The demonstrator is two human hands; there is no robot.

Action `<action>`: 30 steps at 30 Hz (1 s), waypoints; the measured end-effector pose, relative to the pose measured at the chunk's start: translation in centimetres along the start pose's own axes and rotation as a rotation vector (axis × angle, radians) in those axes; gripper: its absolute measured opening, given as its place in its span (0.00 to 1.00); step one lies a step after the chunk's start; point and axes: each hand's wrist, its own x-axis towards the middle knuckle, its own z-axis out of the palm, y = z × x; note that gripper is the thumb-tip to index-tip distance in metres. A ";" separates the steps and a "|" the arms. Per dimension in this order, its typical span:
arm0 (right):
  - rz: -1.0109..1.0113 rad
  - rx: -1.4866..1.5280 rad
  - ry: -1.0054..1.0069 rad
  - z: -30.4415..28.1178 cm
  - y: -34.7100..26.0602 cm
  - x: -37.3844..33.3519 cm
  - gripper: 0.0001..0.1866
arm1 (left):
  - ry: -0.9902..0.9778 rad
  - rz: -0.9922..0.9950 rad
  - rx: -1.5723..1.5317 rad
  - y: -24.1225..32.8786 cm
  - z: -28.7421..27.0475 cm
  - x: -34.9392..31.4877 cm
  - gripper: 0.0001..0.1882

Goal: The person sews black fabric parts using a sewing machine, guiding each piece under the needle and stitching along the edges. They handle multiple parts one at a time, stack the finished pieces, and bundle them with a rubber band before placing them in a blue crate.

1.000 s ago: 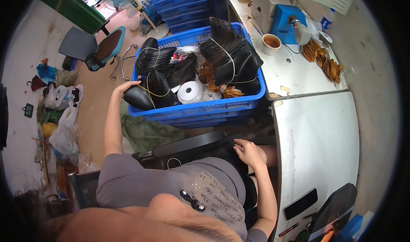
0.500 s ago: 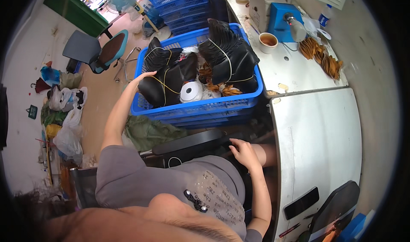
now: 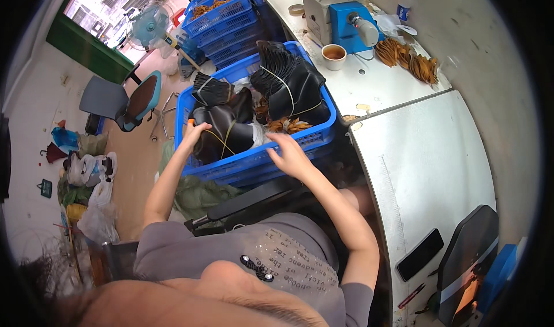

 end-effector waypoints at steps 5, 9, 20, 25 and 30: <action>0.374 -0.243 -0.338 5.4 5.8 8.6 0.42 | -0.056 0.045 0.404 3.3 2.9 0.6 0.53; 0.391 0.057 -0.396 8.2 7.3 9.8 0.41 | -0.196 -0.096 0.225 3.3 1.3 1.1 0.65; -0.135 -0.260 0.100 5.4 -1.5 5.9 0.27 | 0.047 0.499 -0.309 4.1 -0.5 -2.6 0.48; -0.265 -0.257 0.373 -1.6 -8.1 2.1 0.24 | -0.070 0.904 -0.326 17.6 -0.1 -12.3 0.51; -0.282 -0.571 0.795 -9.0 -8.2 -5.1 0.25 | -0.266 1.288 -0.342 22.1 9.2 -14.5 0.61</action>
